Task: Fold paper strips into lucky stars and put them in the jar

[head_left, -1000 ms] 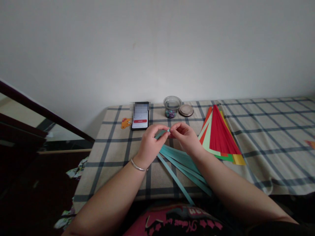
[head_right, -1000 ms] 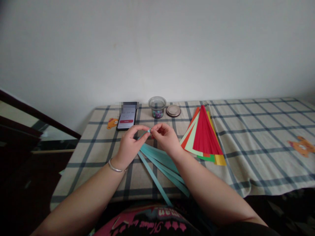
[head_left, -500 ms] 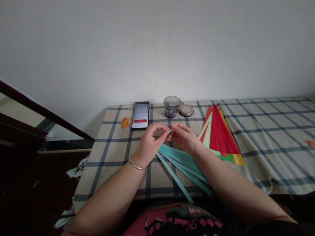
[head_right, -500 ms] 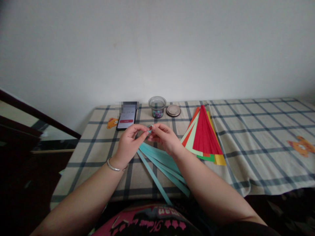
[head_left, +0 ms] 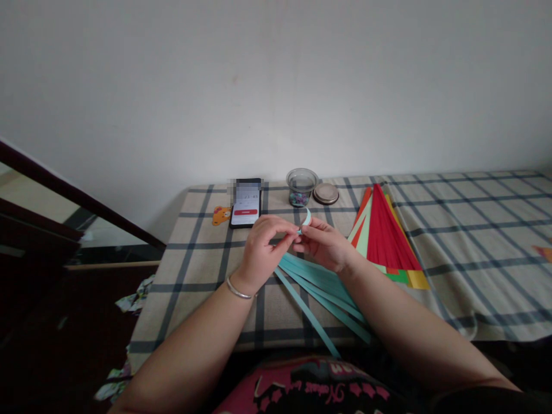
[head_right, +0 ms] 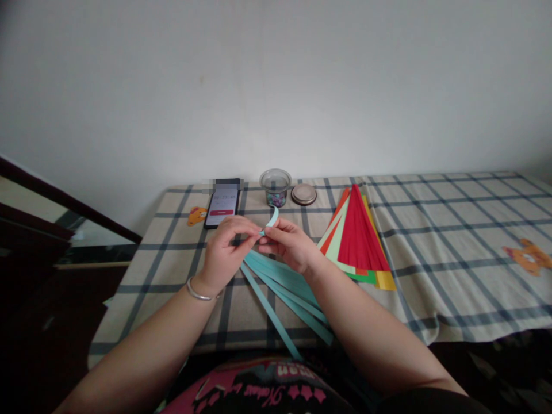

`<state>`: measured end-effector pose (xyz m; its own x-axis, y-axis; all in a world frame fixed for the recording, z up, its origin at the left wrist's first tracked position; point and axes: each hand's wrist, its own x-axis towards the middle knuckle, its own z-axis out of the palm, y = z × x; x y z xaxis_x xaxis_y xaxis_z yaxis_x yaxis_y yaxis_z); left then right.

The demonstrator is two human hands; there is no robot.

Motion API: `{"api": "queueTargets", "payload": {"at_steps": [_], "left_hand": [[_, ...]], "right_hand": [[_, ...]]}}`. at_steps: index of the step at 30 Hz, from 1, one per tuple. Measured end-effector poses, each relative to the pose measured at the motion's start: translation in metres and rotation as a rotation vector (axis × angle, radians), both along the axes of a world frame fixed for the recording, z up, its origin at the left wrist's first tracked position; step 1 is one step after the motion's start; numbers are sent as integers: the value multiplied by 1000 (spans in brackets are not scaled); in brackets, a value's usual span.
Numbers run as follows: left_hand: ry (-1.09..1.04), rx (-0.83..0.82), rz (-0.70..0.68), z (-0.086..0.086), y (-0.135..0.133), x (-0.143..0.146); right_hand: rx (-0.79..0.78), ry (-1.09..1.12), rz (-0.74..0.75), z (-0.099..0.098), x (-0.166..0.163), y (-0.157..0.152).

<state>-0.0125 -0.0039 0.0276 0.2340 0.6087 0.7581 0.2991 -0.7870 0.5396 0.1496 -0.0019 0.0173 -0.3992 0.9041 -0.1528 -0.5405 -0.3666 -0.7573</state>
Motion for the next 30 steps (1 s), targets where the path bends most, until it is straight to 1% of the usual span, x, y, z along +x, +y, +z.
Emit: {"api": "queueTargets", "payload": {"at_steps": [4,6,9,15,18,20,22,26,30], "left_hand": [[53,0,-12,3,-2,-1],[81,-1,-19,2,-2,-1],[100,11,-14,1,-2,-1],[57,33,-25,2,-2,-1],[63,21,4,1,-2,-1],[50,-28,43,-4,-1,0],[3,-121,64,-10,1,1],[-127,-361,-34,-19,3,5],[-219,-513,-120,-20,2,9]], "right_hand": [[-72,41,84,1,1,-1],[-82,55,97,1,2,-1],[-73,56,90,0,2,-1],[-57,36,67,0,1,-1],[-37,27,39,-2,0,-1],[-15,14,7,-3,-1,0],[12,-12,-37,-3,-2,0],[80,-74,-139,-2,-4,0],[129,-141,-215,-1,-7,0]]}}
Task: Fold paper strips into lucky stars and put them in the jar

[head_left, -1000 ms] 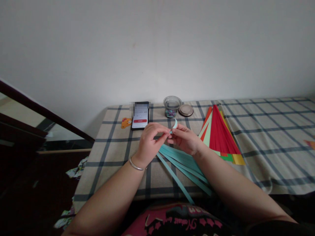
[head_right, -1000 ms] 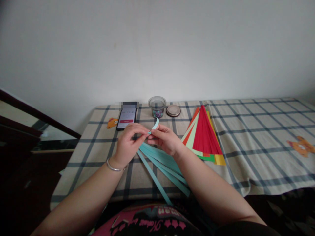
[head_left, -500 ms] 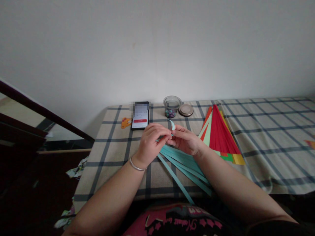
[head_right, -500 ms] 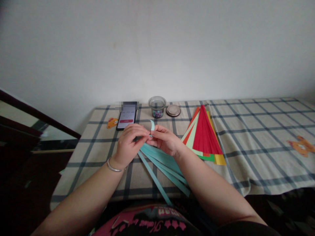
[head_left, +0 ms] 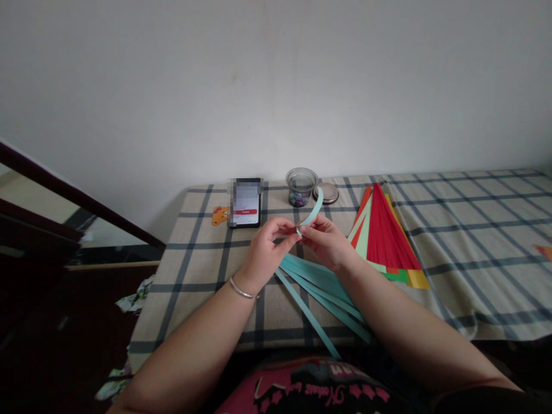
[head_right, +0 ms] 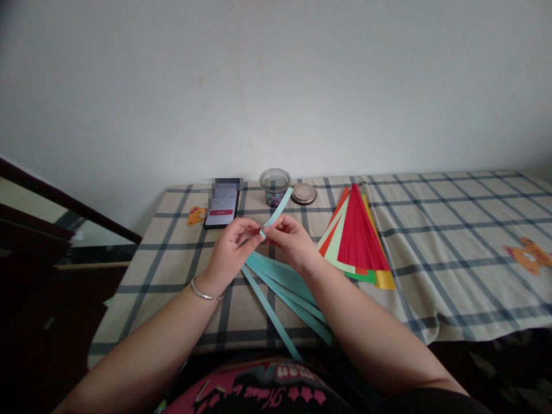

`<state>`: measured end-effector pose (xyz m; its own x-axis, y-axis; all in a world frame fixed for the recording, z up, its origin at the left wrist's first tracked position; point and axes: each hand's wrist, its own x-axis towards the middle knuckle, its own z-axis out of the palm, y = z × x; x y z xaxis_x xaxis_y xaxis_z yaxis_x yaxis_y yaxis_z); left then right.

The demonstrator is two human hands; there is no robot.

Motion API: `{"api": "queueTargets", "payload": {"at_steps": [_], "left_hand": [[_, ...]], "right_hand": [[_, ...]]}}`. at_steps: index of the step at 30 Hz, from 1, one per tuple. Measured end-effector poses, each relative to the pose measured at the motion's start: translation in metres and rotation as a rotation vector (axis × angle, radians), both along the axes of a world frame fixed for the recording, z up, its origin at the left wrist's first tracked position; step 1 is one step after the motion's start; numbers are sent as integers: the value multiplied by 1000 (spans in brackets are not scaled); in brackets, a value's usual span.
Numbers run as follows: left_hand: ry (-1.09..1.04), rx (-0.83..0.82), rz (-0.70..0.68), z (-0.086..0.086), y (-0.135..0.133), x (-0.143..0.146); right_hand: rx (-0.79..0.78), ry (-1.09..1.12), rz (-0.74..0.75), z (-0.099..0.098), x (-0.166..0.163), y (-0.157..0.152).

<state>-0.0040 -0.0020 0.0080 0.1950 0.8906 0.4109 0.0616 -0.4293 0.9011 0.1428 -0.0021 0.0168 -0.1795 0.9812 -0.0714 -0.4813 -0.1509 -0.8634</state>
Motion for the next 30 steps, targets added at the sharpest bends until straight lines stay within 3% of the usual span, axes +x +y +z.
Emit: {"api": "queueTargets", "payload": {"at_steps": [13,30], "left_hand": [[-130,-180,-43,1,-2,5],[-128,-158,8,-5,-1,5]], "right_hand": [[117,-90,-131,-5,-1,2],[196,-207,-215,1,-2,-1]]}}
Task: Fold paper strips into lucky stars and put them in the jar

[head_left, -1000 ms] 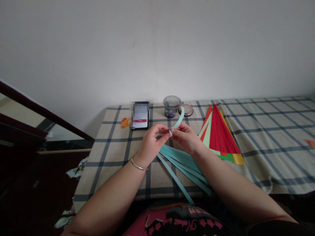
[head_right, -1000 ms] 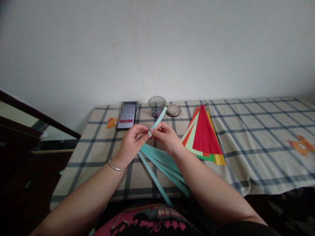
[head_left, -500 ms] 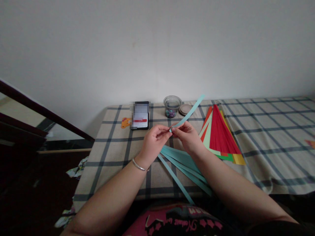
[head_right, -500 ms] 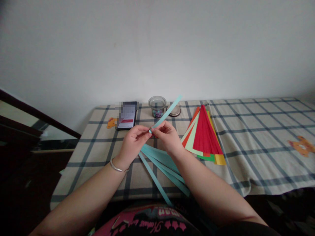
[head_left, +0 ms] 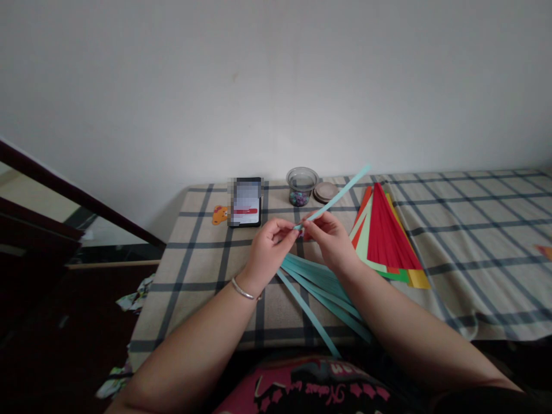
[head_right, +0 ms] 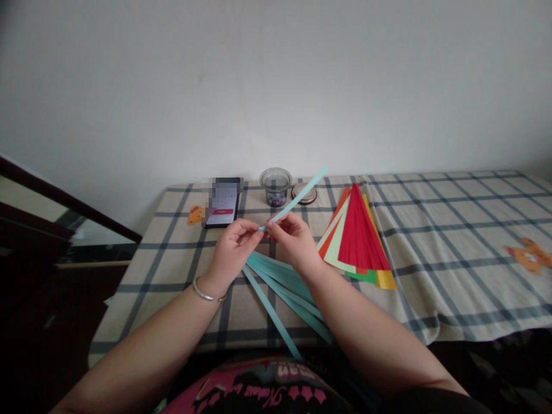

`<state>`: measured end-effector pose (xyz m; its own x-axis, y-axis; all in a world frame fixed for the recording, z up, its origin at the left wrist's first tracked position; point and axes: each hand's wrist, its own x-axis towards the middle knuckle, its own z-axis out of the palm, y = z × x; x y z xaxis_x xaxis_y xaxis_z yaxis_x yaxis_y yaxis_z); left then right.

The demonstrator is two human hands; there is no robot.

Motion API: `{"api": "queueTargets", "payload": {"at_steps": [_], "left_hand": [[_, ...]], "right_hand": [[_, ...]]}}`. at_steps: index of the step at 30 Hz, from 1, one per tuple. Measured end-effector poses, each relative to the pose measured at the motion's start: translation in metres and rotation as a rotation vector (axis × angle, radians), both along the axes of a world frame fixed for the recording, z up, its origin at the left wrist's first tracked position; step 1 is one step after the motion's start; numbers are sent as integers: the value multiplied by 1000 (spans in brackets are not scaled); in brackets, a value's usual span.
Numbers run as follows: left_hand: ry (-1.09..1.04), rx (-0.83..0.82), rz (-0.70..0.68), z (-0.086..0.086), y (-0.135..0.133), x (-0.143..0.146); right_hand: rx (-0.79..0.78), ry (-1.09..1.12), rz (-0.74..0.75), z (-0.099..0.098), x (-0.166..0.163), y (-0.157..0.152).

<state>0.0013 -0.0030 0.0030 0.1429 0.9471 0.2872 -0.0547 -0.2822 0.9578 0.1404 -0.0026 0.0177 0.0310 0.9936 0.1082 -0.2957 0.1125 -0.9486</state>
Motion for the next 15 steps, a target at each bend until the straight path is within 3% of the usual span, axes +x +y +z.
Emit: {"api": "queueTargets", "payload": {"at_steps": [15], "left_hand": [[-66,-106,39,4,1,1]], "right_hand": [[-37,-9,33,-1,3,1]]}}
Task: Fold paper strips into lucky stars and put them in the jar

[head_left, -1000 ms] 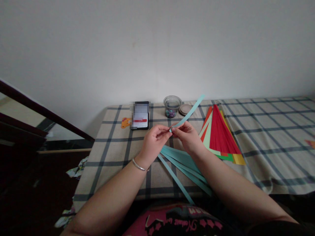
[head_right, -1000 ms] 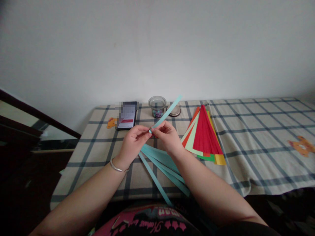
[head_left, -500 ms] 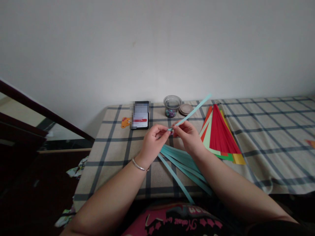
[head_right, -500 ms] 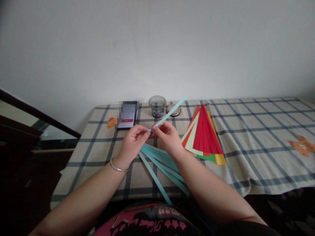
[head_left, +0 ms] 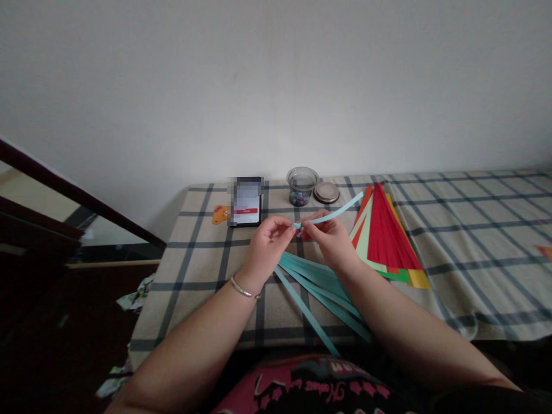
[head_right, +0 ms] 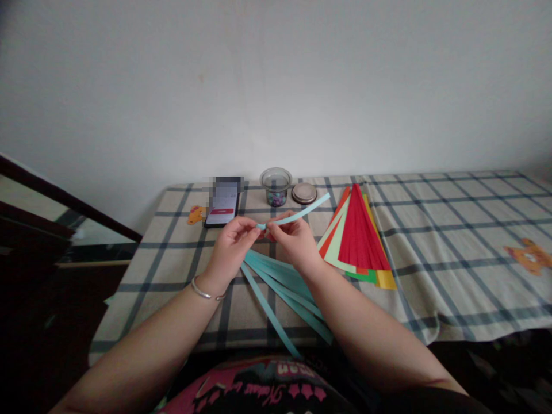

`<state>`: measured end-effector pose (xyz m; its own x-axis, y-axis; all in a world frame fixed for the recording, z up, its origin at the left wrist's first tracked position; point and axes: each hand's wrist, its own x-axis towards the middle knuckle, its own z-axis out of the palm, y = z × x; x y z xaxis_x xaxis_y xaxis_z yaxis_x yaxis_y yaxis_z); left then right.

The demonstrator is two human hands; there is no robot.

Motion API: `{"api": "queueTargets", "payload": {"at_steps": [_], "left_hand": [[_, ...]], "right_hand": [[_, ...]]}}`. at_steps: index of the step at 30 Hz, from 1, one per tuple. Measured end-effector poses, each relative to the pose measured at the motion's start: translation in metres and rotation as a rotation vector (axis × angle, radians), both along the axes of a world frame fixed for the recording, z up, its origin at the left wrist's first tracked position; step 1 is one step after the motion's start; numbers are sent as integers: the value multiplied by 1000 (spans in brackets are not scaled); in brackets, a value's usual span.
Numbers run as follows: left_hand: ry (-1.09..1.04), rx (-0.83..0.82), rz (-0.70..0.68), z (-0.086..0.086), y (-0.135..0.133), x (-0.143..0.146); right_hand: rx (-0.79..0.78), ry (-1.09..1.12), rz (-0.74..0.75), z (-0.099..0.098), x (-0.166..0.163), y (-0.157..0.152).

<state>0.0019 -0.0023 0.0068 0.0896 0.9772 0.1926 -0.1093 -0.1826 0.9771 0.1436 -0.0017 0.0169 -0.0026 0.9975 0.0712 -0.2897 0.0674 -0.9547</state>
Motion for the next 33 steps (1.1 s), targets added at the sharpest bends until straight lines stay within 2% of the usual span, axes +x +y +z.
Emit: {"api": "queueTargets", "payload": {"at_steps": [7,17,24,29,33], "left_hand": [[-50,-18,-34,-1,0,-1],[-65,7,-73,2,-1,-2],[-100,-7,-144,8,-2,-3],[-47,10,-124,8,0,-4],[73,60,-109,8,0,-5]], "right_hand": [[40,67,10,-2,0,-1],[15,89,16,0,-1,-2],[14,131,157,-1,1,-2],[17,121,164,-1,2,-2],[17,67,133,-1,1,-1]]}}
